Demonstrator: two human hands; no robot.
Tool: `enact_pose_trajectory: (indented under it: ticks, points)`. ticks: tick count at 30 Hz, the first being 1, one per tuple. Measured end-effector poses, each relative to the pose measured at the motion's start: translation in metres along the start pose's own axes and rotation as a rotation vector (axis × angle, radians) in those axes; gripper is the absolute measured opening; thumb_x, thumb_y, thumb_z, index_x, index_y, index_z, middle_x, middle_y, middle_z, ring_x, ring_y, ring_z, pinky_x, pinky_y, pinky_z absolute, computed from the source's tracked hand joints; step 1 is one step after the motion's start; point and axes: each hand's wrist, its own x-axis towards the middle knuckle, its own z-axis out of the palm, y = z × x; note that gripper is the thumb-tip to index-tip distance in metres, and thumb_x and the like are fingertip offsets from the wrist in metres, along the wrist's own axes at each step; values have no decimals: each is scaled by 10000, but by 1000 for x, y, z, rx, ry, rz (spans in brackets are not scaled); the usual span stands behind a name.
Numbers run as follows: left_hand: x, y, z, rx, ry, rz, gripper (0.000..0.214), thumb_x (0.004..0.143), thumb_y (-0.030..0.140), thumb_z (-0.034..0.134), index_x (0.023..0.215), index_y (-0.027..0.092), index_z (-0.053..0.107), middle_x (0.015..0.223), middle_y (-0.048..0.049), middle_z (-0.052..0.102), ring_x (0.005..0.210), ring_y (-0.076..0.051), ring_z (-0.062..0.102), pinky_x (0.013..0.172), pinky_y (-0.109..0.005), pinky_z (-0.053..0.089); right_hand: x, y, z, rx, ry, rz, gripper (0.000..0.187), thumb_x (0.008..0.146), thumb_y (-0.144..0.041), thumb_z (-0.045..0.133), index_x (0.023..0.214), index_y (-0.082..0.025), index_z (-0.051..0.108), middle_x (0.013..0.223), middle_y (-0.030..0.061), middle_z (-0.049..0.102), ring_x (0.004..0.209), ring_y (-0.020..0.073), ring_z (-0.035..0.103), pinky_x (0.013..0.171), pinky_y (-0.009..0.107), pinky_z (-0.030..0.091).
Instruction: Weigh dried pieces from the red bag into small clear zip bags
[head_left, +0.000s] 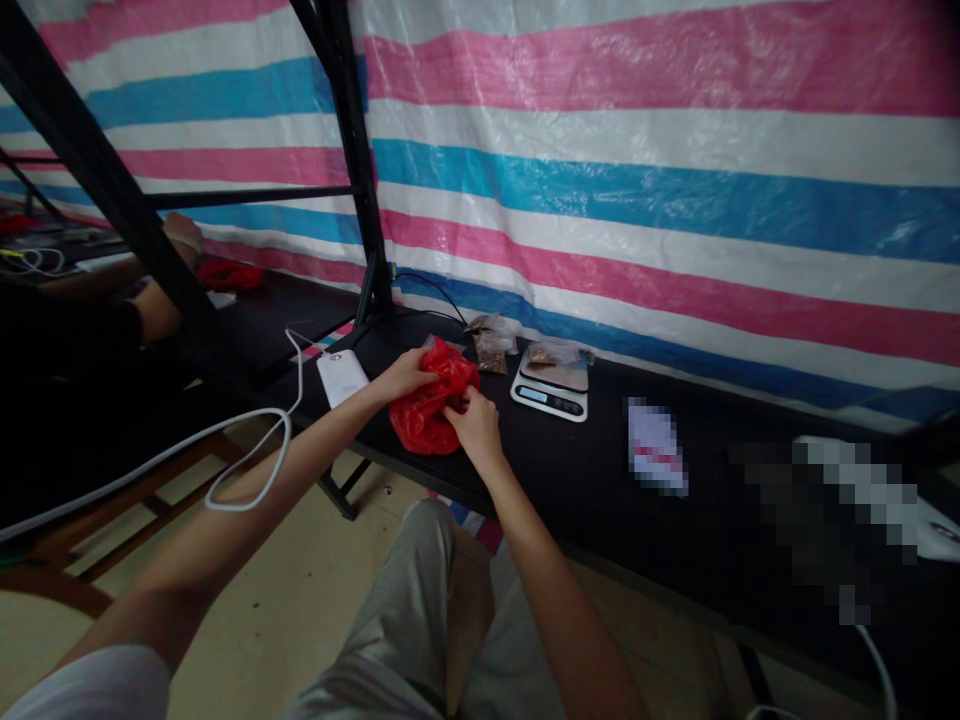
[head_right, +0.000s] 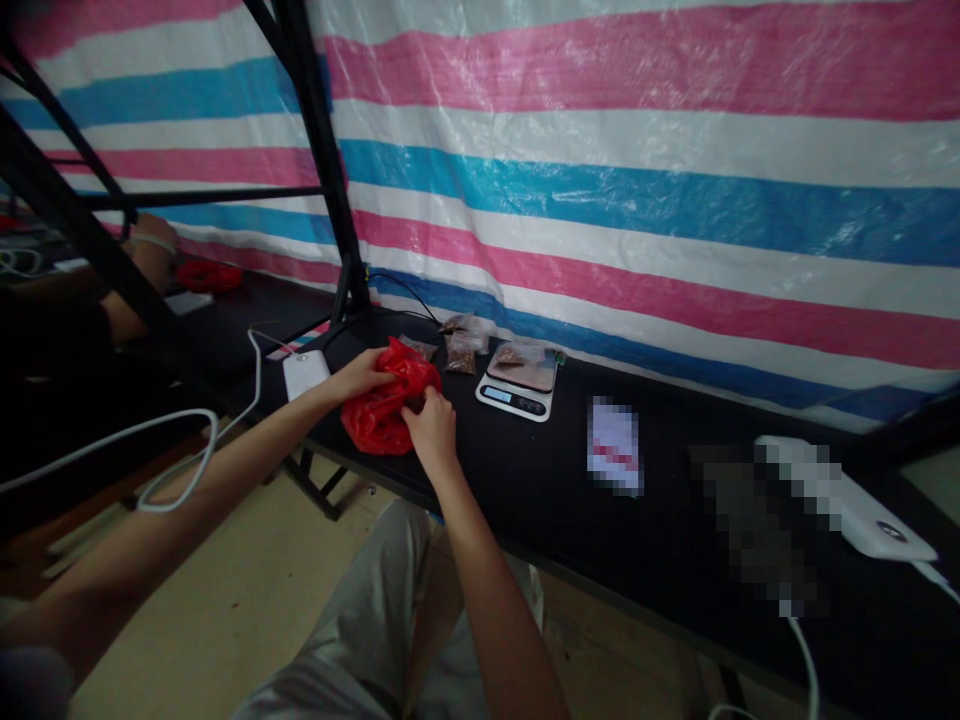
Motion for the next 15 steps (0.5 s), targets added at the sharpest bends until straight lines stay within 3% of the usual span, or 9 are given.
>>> enact_pose_trajectory:
  ticks: [3,11,15]
  points:
    - [0,0,0,75,-46,-16,350,587,303,619,874,104,623,754,-36,668,684,-197,611,647,-303,499,0,1,0,-21,4,2,210,703,-279,630,885,-193,572,838,58,657,780,182,623,716,282,462]
    - [-3,8,-11,37,14,-17,341,641,313,558,898,98,619,785,-49,673,690,-193,617,622,-288,498,-1,3,1,27,-3,-27,210,717,-311,627,886,-206,560,886,44,655,805,170,622,707,266,464]
    - [-5,6,-6,58,-42,-39,298,635,301,566,853,106,623,745,-35,665,659,-179,607,595,-267,488,-1,2,1,-4,-8,-12,205,719,-303,620,884,-198,559,885,57,654,811,183,621,732,289,459]
